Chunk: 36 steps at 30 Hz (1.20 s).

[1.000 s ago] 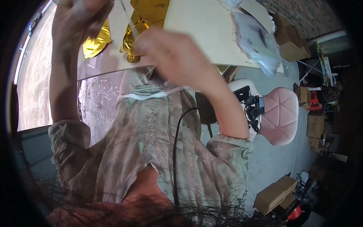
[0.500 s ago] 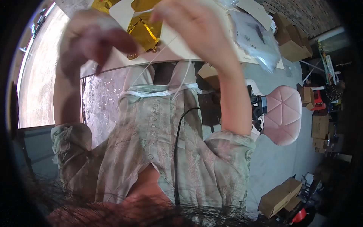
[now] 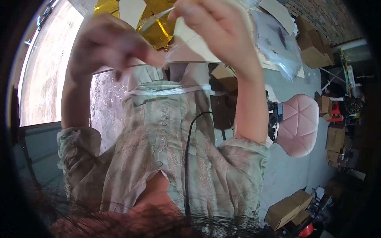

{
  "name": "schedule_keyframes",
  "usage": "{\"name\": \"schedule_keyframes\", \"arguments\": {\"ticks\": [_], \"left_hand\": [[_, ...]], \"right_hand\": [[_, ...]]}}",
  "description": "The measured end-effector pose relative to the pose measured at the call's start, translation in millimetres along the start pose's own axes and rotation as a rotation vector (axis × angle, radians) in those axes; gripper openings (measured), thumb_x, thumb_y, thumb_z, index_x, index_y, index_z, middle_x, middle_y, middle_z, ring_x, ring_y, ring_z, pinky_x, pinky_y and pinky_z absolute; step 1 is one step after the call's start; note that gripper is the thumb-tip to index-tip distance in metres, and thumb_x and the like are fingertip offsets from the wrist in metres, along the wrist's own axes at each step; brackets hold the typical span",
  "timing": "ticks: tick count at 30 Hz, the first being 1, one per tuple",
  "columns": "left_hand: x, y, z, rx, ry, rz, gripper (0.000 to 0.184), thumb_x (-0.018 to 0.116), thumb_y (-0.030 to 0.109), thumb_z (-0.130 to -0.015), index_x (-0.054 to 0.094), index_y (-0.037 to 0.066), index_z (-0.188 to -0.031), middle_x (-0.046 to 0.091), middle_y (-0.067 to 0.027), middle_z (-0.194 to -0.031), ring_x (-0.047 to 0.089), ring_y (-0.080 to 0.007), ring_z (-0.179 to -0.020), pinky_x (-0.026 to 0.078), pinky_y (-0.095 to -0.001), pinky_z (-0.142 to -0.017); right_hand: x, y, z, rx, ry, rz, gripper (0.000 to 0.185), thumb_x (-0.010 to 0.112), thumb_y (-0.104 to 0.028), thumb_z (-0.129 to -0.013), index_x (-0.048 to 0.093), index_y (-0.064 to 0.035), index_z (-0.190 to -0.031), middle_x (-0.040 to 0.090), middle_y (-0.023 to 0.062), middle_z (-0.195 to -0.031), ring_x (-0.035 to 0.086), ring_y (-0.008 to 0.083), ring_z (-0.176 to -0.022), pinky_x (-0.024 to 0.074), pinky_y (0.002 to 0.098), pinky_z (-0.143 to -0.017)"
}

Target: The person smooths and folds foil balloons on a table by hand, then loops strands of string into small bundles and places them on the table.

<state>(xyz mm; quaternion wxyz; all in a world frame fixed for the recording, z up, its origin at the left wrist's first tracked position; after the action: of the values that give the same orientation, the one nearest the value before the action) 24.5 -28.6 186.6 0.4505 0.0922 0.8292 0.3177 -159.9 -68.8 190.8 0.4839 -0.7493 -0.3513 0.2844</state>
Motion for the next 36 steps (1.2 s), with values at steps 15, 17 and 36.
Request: {"name": "schedule_keyframes", "arguments": {"ticks": [15,17,36], "left_hand": [[23,-15,10,-0.128,0.108,0.004,0.021,0.071,0.022,-0.090,0.074,0.005,-0.103,0.066,-0.0097,-0.077,0.063,-0.0157,-0.061,0.050,-0.0283,-0.054],[23,-6,9,0.006,0.212,0.262,0.019,0.073,0.019,-0.089,0.077,0.005,-0.101,0.064,-0.0083,-0.064,0.060,-0.0159,-0.050,0.049,-0.0299,-0.050],[35,-23,14,-0.144,0.427,0.179,0.012,0.075,0.015,-0.085,0.077,0.006,-0.092,0.069,-0.0059,-0.072,0.063,-0.0166,-0.056,0.051,-0.0285,-0.053]], "right_hand": [[29,5,12,-0.115,0.041,0.530,0.011,0.059,-0.008,-0.092,0.067,-0.0015,-0.097,0.068,0.0094,-0.090,0.064,0.0154,-0.080,0.0502,0.0280,-0.071],[6,32,7,-0.008,0.204,0.565,0.012,0.058,-0.010,-0.092,0.068,-0.0033,-0.095,0.066,0.0112,-0.086,0.064,0.0180,-0.077,0.0502,0.0297,-0.070],[52,47,48,-0.091,-0.045,0.769,0.008,0.063,-0.006,-0.090,0.069,-0.0009,-0.092,0.068,0.0122,-0.078,0.067,0.0245,-0.067,0.0526,0.0312,-0.062]]}}
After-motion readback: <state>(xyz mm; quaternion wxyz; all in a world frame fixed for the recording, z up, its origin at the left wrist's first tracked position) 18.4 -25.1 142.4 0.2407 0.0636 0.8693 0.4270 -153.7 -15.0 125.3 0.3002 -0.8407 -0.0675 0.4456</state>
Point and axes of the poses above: each hand's wrist, its own z-axis away from the middle knuckle, its own x-axis out of the palm, y = z × x, the point moved 5 cm from there along -z, towards the middle knuckle
